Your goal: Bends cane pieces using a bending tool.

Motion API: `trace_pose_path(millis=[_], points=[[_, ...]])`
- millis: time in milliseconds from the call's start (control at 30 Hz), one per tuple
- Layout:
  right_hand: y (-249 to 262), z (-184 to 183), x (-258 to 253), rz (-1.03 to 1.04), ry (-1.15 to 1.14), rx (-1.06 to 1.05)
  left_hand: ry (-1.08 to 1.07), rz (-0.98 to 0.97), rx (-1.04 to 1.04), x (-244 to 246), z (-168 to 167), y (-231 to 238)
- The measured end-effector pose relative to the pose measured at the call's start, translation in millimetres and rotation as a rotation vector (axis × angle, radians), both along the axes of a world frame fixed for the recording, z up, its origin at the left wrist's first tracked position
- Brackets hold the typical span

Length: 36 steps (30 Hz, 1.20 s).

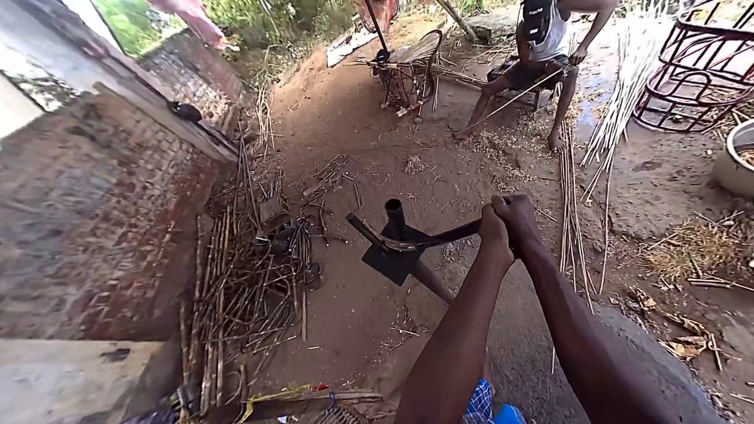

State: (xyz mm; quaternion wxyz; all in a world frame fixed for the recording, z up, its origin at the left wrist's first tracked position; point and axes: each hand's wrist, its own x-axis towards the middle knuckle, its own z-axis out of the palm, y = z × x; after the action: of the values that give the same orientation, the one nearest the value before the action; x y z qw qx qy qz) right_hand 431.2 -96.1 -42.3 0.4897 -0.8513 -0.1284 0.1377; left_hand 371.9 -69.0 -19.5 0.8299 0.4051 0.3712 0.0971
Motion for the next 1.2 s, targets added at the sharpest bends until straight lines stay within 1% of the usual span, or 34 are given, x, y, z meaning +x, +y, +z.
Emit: trace_pose_path(millis=[67,100,167,200,267,300,367,433,467,500,533,600,633,700,767,833,900,933,967,1033,1067,1100,1133,1200], points=[[-27.7,15.6,-70.1,-0.075,-0.091,0.021,-0.072,-0.176,0.072,-70.9,12.5,-13.9],[-31.4,21.6,-104.0,-0.111,-0.123,0.028,-0.096,-0.229,0.059,-103.3,19.7,-11.7],[-29.4,22.9,-162.6,-0.133,-0.164,-0.008,-0.074,-0.199,-0.016,-154.3,27.8,-7.2],[-24.4,25.2,-174.6,-0.126,-0.180,-0.037,-0.066,-0.163,-0.044,-162.0,31.1,-3.1],[-14.3,31.0,-172.8,-0.074,-0.178,-0.083,-0.069,-0.105,-0.074,-155.7,35.4,6.2],[-10.0,32.3,-161.5,-0.038,-0.169,-0.089,-0.096,-0.075,-0.098,-142.3,34.8,11.1],[-1.0,34.1,-114.8,0.029,-0.085,-0.063,-0.147,0.001,-0.122,-94.8,27.2,18.3],[19.1,26.8,-47.9,0.074,0.004,-0.043,-0.166,0.135,-0.078,-33.5,14.5,26.1],[25.0,22.5,-27.6,0.102,0.041,-0.023,-0.157,0.179,-0.062,-16.5,9.8,27.4],[26.1,17.9,-29.5,0.100,0.039,-0.008,-0.139,0.185,-0.050,-19.2,7.1,26.7],[22.8,17.5,-49.5,0.057,-0.007,-0.001,-0.134,0.140,-0.039,-36.6,8.5,25.9],[10.7,25.5,-112.3,-0.044,-0.113,-0.018,-0.153,-0.043,-0.049,-92.2,19.9,27.7],[10.4,25.8,-140.9,-0.058,-0.152,-0.030,-0.141,-0.085,-0.030,-117.9,24.8,31.6],[18.0,28.1,-176.4,-0.035,-0.160,-0.075,-0.110,-0.068,-0.027,-152.1,25.5,41.4],[30.4,38.3,-167.1,0.041,-0.097,-0.154,-0.140,0.025,-0.072,-142.5,23.1,52.7],[41.1,36.5,-130.6,0.113,-0.039,-0.147,-0.163,0.106,-0.081,-110.4,17.0,57.6],[54.4,27.8,-85.4,0.165,-0.002,-0.101,-0.164,0.232,0.017,-66.9,7.0,62.6],[61.7,25.6,-70.6,0.182,-0.004,-0.078,-0.140,0.256,0.070,-53.8,3.4,68.9],[64.4,22.4,-72.1,0.178,-0.022,-0.060,-0.099,0.232,0.125,-56.6,-1.4,73.4],[49.1,16.5,-114.2,0.115,-0.080,-0.036,0.028,0.078,0.230,-100.2,-4.8,70.3],[36.7,16.8,-134.6,0.100,-0.114,-0.016,0.109,0.000,0.255,-124.5,1.0,69.9],[22.3,14.4,-154.2,0.093,-0.182,0.015,0.198,-0.017,0.259,-148.4,9.1,70.7],[5.9,13.1,-171.4,0.076,-0.243,0.040,0.242,-0.001,0.253,-171.3,14.7,75.1],[-38.0,4.8,-200.2,0.035,-0.357,0.089,0.264,0.116,0.198,-199.2,12.1,87.4]])
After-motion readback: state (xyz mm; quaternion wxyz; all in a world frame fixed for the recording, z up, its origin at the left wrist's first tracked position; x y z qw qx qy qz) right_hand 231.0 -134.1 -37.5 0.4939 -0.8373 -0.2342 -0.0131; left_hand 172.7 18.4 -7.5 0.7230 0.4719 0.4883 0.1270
